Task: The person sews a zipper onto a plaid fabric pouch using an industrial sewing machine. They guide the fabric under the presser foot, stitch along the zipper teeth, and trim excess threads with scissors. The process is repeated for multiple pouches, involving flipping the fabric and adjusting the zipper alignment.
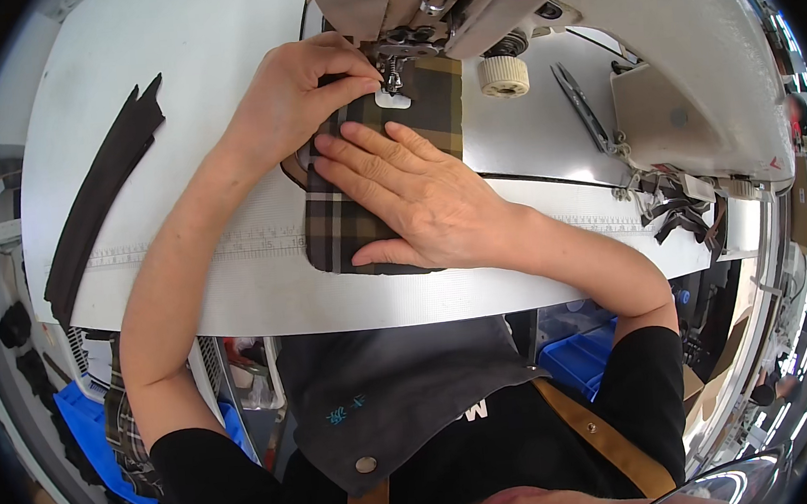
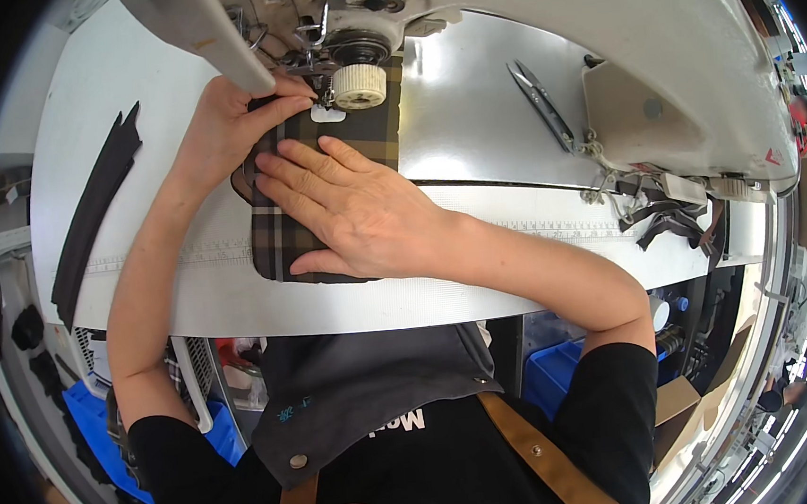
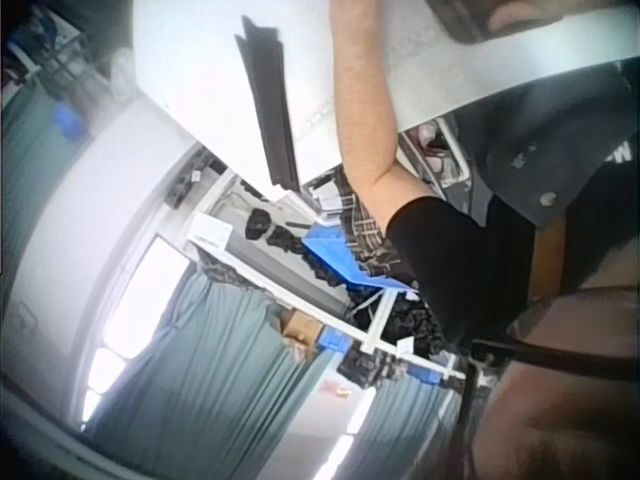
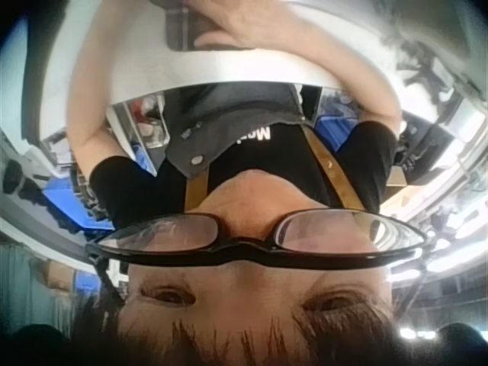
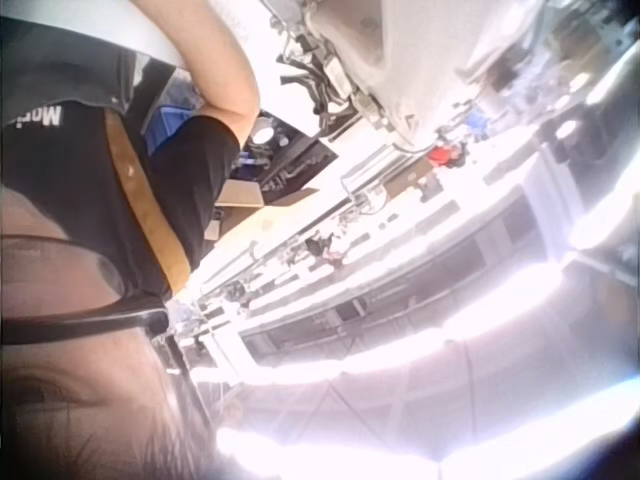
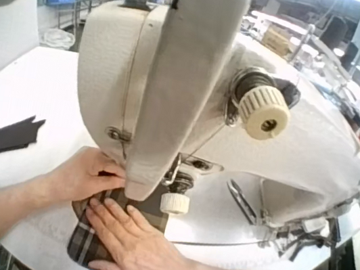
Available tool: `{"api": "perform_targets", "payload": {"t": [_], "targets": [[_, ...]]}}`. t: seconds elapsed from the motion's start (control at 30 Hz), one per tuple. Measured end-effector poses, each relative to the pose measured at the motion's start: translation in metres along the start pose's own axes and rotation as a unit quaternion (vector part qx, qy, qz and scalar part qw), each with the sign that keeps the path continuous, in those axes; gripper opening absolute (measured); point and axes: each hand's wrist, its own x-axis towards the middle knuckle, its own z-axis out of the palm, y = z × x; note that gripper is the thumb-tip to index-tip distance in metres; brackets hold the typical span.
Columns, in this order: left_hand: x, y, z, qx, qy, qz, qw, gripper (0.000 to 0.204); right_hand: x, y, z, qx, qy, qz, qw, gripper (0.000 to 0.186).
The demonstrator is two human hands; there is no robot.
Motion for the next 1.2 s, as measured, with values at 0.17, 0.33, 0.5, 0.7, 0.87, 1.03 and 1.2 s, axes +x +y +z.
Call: {"api": "perform_targets", "payload": {"t": [0.17, 0.33, 0.5, 0.7, 0.87, 1.03, 1.2], "targets": [[-0.001, 0.000, 0.001, -0.013, 0.005, -0.002, 1.000, 0.014, 0.000, -0.002, 0.002, 0.006, -0.021, 0.000, 1.000, 0.073], [-0.005, -0.005, 0.005, 0.109, 0.031, 0.094, 0.989, 0.011, 0.000, -0.002, 0.004, 0.013, 0.002, 0.000, 1.000, 0.068], [-0.013, -0.011, 0.005, 0.278, 0.046, 0.252, 0.926, 0.018, -0.011, 0.021, -0.006, 0.145, 0.113, 0.047, 0.982, 0.035], [-0.016, -0.009, 0.003, 0.277, 0.027, 0.247, 0.928, 0.020, -0.002, 0.060, -0.011, 0.069, 0.136, 0.141, 0.978, 0.031], [-0.017, -0.009, 0.002, 0.280, 0.017, 0.228, 0.932, 0.022, -0.005, 0.057, -0.013, 0.002, 0.115, 0.116, 0.986, 0.037], [-0.017, -0.008, 0.001, 0.278, 0.015, 0.224, 0.934, 0.021, -0.008, 0.049, -0.011, -0.097, 0.099, 0.089, 0.986, 0.044], [-0.017, -0.009, 0.001, 0.273, 0.015, 0.223, 0.936, 0.021, -0.008, 0.049, -0.012, -0.096, 0.103, 0.088, 0.986, 0.044]]}}
